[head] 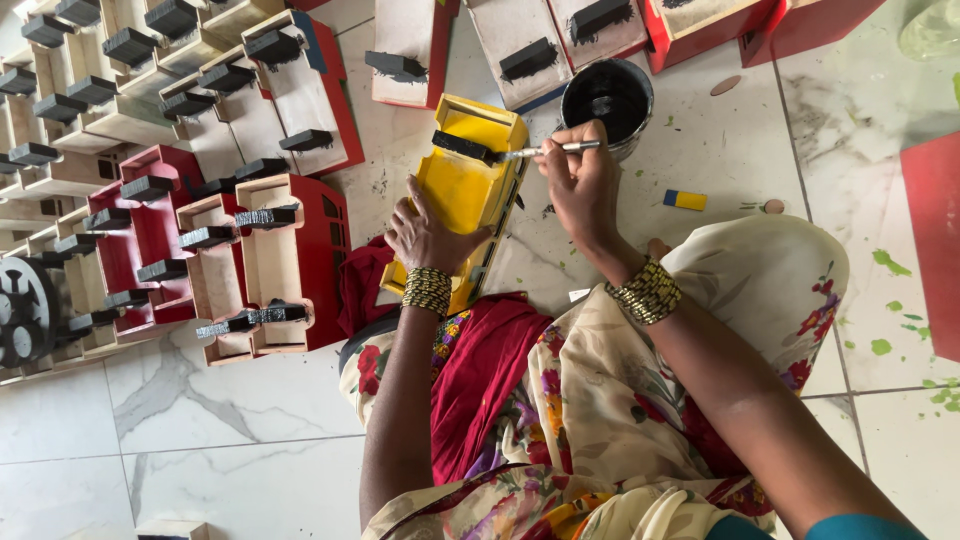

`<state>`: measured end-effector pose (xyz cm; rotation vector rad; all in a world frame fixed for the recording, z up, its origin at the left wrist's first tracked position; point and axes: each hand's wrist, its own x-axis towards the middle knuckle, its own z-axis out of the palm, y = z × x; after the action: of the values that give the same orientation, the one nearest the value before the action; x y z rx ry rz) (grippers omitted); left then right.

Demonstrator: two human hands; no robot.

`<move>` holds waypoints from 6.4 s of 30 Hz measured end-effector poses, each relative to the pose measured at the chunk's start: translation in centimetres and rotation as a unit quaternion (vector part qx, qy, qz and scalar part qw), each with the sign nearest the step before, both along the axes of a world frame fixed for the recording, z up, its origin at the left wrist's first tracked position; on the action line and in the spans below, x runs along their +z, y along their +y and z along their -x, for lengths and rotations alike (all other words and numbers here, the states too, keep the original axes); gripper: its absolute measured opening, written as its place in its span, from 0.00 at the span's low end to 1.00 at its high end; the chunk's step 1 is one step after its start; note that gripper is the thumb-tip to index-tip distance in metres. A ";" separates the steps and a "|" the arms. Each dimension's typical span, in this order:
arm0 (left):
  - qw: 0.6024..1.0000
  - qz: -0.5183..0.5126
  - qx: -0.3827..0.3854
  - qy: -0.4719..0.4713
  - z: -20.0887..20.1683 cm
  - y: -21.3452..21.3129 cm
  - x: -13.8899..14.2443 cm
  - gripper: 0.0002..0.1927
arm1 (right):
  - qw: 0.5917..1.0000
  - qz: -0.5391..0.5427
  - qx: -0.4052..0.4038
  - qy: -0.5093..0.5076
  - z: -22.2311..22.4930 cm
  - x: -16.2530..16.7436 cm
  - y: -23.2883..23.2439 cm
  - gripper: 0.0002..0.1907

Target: The person sits on the floor and paints black paint onto the window and trim sections of a yellow wooden toy bus using a small brush, repeatedly dipping the brush into an open paint can and rotating the bus to reach different sides.

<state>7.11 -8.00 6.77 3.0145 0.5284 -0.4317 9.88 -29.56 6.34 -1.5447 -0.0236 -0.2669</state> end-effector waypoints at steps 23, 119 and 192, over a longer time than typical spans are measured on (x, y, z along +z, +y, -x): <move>1.000 0.004 -0.001 -0.007 0.1 0.1 0.0 0.79 | 1.000 0.004 -0.002 0.009 -0.3 -0.4 -0.2 0.07; 0.998 0.024 0.061 0.001 -1.6 -0.5 -1.0 0.83 | 0.981 -0.192 0.000 -0.002 -2.0 0.1 -5.8 0.06; 0.864 0.331 -0.039 -0.378 6.5 -0.1 -7.4 0.11 | 0.953 -0.291 0.012 0.079 -0.8 4.5 -13.0 0.08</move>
<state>0.65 -8.11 -0.67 2.2568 0.1358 0.4802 10.71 -42.58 10.80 -0.9717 0.1505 -0.1137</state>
